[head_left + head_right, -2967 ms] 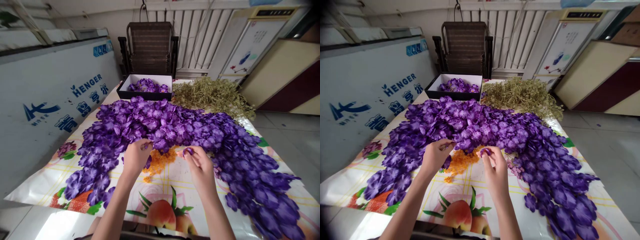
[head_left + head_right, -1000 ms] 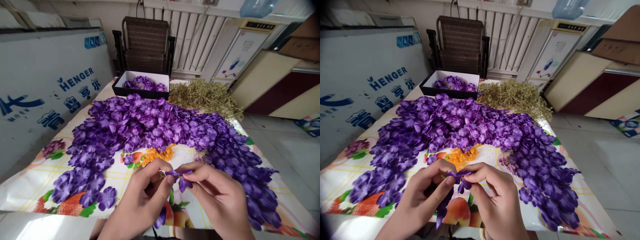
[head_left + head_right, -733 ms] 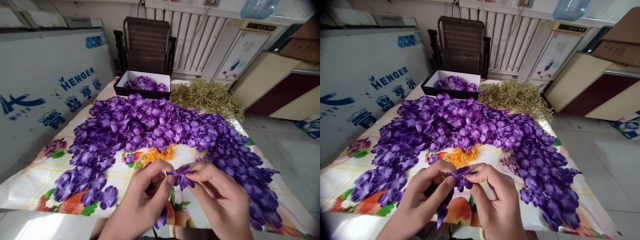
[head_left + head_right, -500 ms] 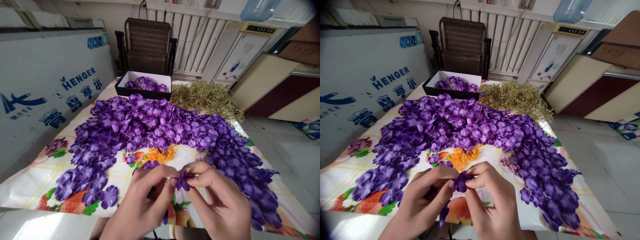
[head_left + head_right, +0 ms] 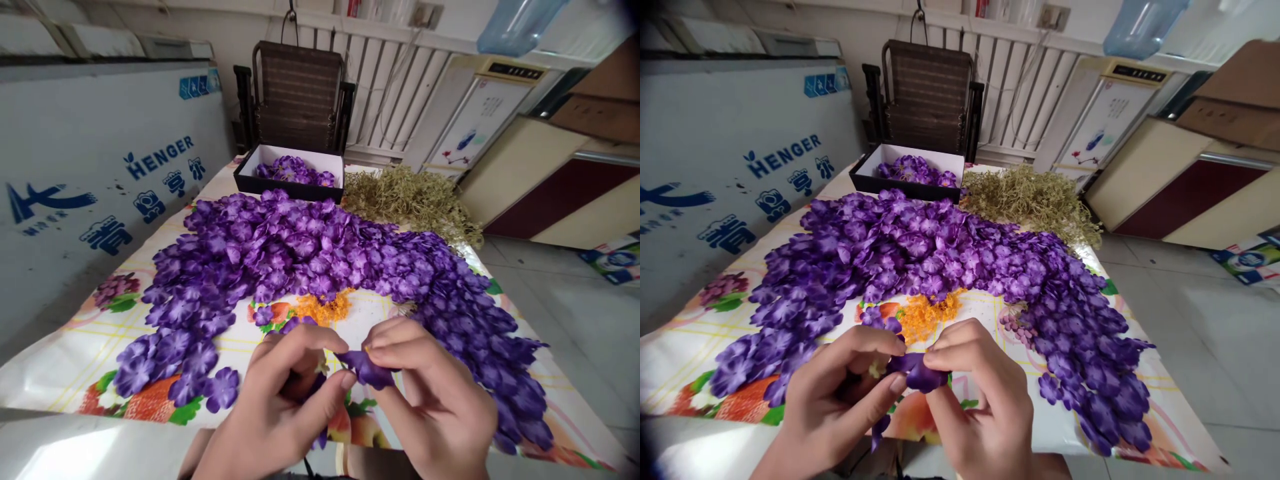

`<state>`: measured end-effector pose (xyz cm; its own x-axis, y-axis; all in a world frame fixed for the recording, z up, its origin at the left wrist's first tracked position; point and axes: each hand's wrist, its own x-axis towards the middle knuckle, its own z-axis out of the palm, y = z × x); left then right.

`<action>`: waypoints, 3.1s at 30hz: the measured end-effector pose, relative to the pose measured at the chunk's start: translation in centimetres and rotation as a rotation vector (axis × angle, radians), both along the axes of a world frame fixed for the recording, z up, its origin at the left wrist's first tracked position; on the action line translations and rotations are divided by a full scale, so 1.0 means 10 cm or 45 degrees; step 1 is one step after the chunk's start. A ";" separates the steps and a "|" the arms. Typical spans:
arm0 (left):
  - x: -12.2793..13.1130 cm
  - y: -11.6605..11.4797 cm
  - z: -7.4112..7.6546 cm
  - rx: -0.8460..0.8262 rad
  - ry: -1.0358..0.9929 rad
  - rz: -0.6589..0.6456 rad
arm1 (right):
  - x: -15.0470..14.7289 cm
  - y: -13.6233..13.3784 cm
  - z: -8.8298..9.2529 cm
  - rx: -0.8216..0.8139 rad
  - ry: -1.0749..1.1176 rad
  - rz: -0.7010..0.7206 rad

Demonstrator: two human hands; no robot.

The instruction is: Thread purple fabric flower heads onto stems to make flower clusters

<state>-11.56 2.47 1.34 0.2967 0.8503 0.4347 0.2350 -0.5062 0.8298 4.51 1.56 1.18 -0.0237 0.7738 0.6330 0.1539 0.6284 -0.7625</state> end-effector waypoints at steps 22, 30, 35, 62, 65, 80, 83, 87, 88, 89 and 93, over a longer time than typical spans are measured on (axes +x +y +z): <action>0.42 -0.23 0.08 -0.876 -0.498 0.235 | 0.09 -0.13 -0.08 0.239 -0.455 -0.443; 0.51 -0.25 0.10 -0.846 -0.536 0.298 | 0.13 -0.16 -0.06 0.094 -0.355 -0.423; 0.52 -0.21 0.02 -0.782 -0.541 0.256 | 0.14 -0.15 -0.07 0.036 -0.293 -0.396; 0.57 -0.03 -0.12 -0.796 -0.515 0.161 | 0.25 0.02 -0.16 0.084 -0.356 -0.399; 0.59 -0.01 -0.13 -0.864 -0.541 0.126 | 0.26 0.04 -0.17 0.047 -0.334 -0.380; 0.64 0.12 -0.06 -0.877 -0.584 0.067 | 0.31 0.11 -0.20 -0.059 -0.266 -0.249; 0.65 0.12 -0.08 -0.889 -0.602 0.051 | 0.32 0.10 -0.22 -0.104 -0.222 -0.222; 0.64 0.10 -0.11 -0.919 -0.629 0.046 | 0.33 0.09 -0.22 -0.133 -0.206 -0.198; 0.64 0.10 -0.11 -0.931 -0.634 0.042 | 0.33 0.09 -0.22 -0.119 -0.213 -0.201; 0.63 0.09 -0.10 -0.949 -0.640 0.037 | 0.33 0.09 -0.21 -0.100 -0.226 -0.206; 0.63 0.08 -0.06 -1.037 -0.687 0.038 | 0.34 0.09 -0.22 -0.016 -0.333 -0.242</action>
<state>-5.26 3.29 0.72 0.2036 0.9545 -0.2180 -0.2753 0.2695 0.9228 7.87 2.48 -1.00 -0.0389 0.7879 0.6146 0.4592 0.5604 -0.6893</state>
